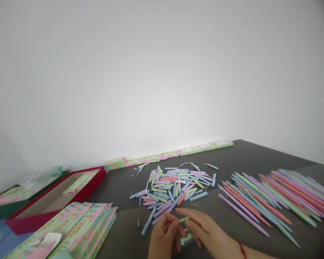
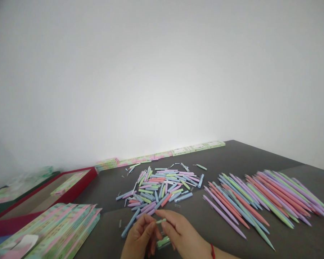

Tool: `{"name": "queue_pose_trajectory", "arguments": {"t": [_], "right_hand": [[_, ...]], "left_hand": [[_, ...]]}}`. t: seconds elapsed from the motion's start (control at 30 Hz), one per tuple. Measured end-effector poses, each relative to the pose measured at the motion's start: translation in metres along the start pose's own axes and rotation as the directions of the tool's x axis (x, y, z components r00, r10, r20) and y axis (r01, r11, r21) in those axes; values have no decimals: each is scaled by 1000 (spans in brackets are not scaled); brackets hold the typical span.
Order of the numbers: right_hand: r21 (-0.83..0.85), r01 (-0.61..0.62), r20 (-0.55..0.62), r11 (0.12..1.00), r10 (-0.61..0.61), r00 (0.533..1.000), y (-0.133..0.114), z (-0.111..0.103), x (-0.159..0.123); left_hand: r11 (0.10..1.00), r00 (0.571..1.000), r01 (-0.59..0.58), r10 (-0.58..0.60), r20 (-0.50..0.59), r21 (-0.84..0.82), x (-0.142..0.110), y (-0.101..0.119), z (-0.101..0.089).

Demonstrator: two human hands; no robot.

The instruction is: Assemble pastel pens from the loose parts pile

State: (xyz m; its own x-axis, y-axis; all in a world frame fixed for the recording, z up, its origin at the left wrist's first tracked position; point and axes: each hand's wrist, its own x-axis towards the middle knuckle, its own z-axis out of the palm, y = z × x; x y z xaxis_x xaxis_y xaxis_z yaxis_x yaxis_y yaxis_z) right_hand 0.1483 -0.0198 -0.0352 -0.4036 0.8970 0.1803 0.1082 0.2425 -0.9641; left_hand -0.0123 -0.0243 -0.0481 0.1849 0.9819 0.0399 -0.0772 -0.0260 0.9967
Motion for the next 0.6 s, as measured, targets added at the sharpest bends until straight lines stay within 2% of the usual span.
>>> {"name": "queue_pose_trajectory", "arguments": {"t": [0.1,0.17,0.3,0.4,0.47,0.53,0.6], "right_hand": [[-121,52,-20,991,-54,998,-3,-1,-7],[-136,77,19,988,-75,997,-8,0,-8],[20,38,141,999,-40,989,-16,5,-5],[176,-52,152,983,25,988,-10,6,-1],[244,-54,151,968,17,988,-3,5,0],[257,-21,147,966,-18,989,1,3,0],[194,7,135,981,-34,990,0,0,-1]], "left_hand": [[999,999,34,-33,-33,31,0,2,2],[997,998,52,-50,-37,64,-1,4,3],[993,999,21,-17,-38,120,-4,6,4],[995,998,5,1,-58,99,-5,5,0],[997,997,11,-4,-77,82,-5,3,-4],[993,995,-24,35,-98,111,-5,-1,-7],[977,985,-123,143,-102,174,-5,-6,-6]]}}
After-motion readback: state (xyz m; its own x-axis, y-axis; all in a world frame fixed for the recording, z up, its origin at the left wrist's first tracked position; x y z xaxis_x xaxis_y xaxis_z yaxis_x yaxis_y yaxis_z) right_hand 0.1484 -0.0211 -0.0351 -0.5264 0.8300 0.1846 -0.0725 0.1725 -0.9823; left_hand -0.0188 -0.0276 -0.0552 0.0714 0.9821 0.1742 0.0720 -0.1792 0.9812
